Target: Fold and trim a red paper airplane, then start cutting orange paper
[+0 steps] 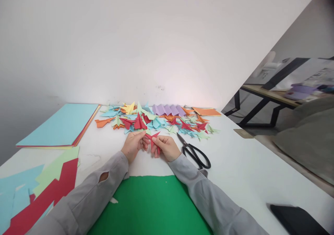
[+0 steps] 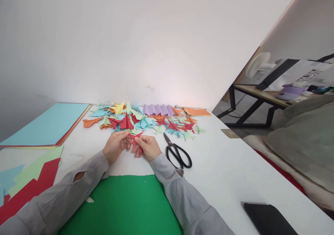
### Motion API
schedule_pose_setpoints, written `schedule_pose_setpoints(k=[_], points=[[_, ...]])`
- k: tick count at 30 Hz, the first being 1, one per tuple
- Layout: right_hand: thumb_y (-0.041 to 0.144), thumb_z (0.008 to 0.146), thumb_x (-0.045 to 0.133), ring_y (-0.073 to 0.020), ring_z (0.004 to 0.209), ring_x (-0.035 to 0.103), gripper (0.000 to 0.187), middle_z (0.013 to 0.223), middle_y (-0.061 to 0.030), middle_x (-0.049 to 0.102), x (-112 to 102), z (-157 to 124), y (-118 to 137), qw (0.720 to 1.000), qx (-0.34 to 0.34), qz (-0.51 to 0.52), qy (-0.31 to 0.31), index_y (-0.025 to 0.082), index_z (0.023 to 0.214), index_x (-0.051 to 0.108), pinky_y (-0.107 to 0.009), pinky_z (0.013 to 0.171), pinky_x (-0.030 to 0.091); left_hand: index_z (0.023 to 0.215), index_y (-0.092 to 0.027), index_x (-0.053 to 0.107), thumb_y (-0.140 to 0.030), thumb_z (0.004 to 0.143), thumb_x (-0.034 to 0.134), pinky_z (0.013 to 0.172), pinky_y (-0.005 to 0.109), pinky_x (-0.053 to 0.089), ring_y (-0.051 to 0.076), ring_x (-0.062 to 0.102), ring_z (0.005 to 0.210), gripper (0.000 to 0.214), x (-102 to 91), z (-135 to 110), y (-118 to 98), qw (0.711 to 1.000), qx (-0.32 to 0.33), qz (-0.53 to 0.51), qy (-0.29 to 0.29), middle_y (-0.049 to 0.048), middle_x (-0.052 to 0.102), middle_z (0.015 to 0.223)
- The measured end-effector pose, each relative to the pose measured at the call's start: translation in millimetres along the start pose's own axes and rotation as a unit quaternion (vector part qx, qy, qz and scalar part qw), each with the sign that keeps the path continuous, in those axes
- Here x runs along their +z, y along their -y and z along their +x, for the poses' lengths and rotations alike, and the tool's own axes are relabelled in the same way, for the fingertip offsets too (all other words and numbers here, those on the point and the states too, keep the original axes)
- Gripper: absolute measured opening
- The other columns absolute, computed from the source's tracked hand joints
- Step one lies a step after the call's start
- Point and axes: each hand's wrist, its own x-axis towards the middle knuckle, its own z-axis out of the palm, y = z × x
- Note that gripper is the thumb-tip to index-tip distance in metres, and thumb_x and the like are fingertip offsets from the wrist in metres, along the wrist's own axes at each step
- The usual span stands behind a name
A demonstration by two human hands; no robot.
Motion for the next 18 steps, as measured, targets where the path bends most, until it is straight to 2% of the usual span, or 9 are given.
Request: schedule_pose_setpoints(k=[12, 18], points=[[0.053, 0.058, 0.071, -0.0084, 0.026, 0.049, 0.043, 0.043, -0.0017, 0.063, 2.3, -0.1, 2.0, 1.000, 0.003, 0.005, -0.020, 0.015, 0.049, 0.052, -0.018, 0.027, 0.038, 0.061, -0.012, 0.054, -0.050, 0.068, 0.063, 0.040, 0.024, 0.038, 0.010, 0.049, 0.037, 0.040, 1.0, 0.5, 2.0, 1.000, 0.000, 0.011, 0.007, 0.0006, 0.055, 0.048], [0.053, 0.056, 0.072, -0.0087, 0.026, 0.050, 0.043, 0.041, -0.0006, 0.061, 2.6, 0.3, 1.8, 1.000, 0.004, 0.001, -0.021, 0.015, 0.051, 0.053, -0.018, 0.027, 0.038, 0.056, -0.012, 0.053, -0.049, 0.070, 0.063, 0.042, 0.022, 0.038, 0.009, 0.050, 0.039, 0.040, 2.3, -0.9, 1.1, 0.998, 0.004, 0.067, 0.021, 0.0015, 0.055, 0.046]])
